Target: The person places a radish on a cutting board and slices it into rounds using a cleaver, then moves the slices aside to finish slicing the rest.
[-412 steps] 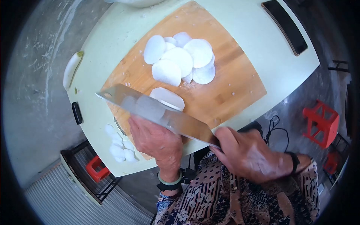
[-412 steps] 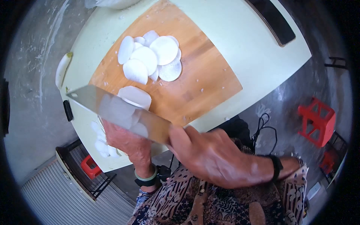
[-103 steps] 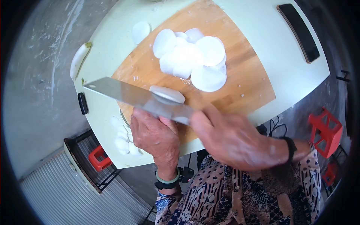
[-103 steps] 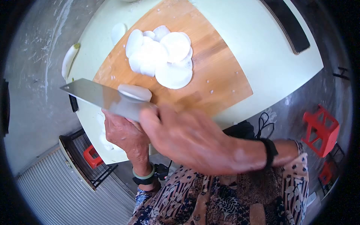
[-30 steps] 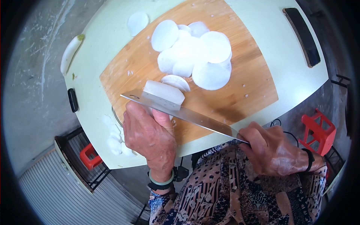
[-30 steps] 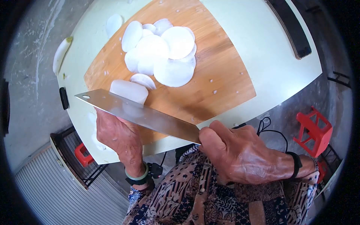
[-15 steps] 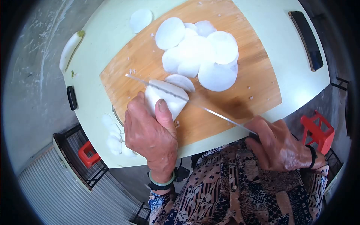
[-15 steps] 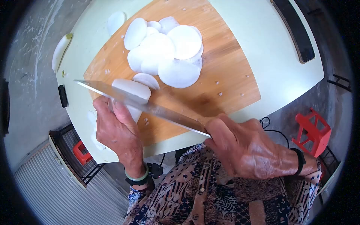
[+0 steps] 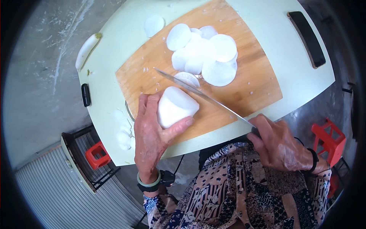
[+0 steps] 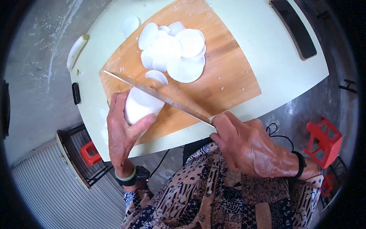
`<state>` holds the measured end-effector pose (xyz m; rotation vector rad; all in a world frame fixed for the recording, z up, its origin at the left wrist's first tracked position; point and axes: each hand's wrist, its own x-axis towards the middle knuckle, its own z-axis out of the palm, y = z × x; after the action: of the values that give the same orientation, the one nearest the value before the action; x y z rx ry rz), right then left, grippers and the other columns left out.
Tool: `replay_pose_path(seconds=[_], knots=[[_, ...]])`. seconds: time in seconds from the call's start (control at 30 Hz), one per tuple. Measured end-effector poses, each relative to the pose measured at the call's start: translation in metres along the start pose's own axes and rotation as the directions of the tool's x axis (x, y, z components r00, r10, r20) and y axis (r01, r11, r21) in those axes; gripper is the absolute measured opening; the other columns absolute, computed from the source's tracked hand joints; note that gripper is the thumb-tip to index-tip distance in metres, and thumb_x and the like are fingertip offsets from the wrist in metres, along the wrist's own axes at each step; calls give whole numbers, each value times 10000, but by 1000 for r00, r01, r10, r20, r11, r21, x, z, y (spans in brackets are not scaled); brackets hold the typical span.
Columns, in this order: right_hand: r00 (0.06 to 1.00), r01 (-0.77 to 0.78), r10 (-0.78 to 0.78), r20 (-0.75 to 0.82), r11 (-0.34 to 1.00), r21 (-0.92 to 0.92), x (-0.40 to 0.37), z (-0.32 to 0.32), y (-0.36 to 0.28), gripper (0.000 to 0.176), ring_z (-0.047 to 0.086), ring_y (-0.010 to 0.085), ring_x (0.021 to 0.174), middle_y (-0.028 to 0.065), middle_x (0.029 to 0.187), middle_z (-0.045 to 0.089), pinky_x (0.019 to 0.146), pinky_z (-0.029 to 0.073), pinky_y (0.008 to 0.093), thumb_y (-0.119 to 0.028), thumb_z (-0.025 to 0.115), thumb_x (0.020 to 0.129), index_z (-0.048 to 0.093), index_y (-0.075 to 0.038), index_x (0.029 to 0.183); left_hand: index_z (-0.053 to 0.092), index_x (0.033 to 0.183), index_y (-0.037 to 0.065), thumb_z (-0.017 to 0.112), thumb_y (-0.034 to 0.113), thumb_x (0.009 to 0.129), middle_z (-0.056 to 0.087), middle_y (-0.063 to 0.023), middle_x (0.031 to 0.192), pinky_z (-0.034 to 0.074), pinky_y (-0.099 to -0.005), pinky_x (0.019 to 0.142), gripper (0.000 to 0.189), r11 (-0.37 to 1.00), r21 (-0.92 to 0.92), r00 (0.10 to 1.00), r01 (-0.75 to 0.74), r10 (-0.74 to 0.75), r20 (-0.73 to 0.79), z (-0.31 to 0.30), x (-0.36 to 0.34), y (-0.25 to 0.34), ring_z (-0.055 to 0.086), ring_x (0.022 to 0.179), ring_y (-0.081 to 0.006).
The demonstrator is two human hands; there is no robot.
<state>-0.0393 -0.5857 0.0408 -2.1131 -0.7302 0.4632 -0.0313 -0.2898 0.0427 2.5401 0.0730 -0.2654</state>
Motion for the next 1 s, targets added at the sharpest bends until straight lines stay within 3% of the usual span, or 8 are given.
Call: replay_pose_path(seconds=[0.1,0.2,0.27,0.37,0.5,0.57,0.8,1.0], knots=[[999,31,-31,20,999,-11,-4,-1,-5,191,594,351,547,175,808,528,456,481,437,-43,640,961,478,51,998,581,1347,-10,842,455,796,619,-180,1109,511,-434,875,767,963,262,995,-58,78,-67,-4,-5,5,600,1020,-340],[997,72,-73,-3,997,-26,-8,4,-8,223,597,341,546,170,804,528,455,492,432,-64,659,958,475,56,997,553,1388,-14,795,414,859,618,-176,1133,493,-445,893,722,991,119,970,-57,83,-229,10,-6,-6,594,1021,-346],[998,61,-61,-13,998,-18,-12,8,-9,233,602,337,550,169,807,530,454,493,429,-69,665,955,474,55,999,541,1393,-15,770,382,890,613,-172,1122,490,-452,882,680,988,124,955,-92,123,-269,21,-5,-8,597,1027,-350],[999,50,-50,-7,998,-28,-13,10,-7,241,610,328,555,166,813,534,453,499,424,-65,673,943,472,54,1002,513,1403,-8,751,381,906,632,-175,1156,491,-450,893,675,953,302,946,33,68,-318,33,-6,-1,609,1056,-361],[997,74,-73,21,995,-60,-13,7,-7,256,615,311,556,159,816,534,455,509,417,-43,686,904,471,60,997,526,1365,-4,754,399,899,644,-184,1135,498,-458,878,657,952,306,919,-16,134,-370,37,-3,-7,630,1036,-372],[997,72,-71,22,996,-49,-12,8,-7,267,612,303,552,154,814,531,453,509,414,-24,688,865,472,63,996,547,1303,2,754,405,897,660,-203,1111,510,-470,849,608,972,229,912,49,50,-407,38,-4,-8,651,1009,-391],[997,53,-50,61,997,-49,-12,11,-6,373,618,302,579,157,832,517,481,520,417,24,660,697,477,73,1019,552,1252,-11,727,372,912,669,-215,1067,525,-478,798,541,947,321,911,23,113,-397,37,-2,-11,665,951,-409],[995,56,-52,82,997,-46,-7,19,-7,395,634,314,606,161,848,516,496,529,420,9,648,726,462,84,1066,568,1208,-26,710,245,890,647,-210,974,514,-486,730,441,956,295,916,9,111,-386,36,-2,-16,653,871,-416]])
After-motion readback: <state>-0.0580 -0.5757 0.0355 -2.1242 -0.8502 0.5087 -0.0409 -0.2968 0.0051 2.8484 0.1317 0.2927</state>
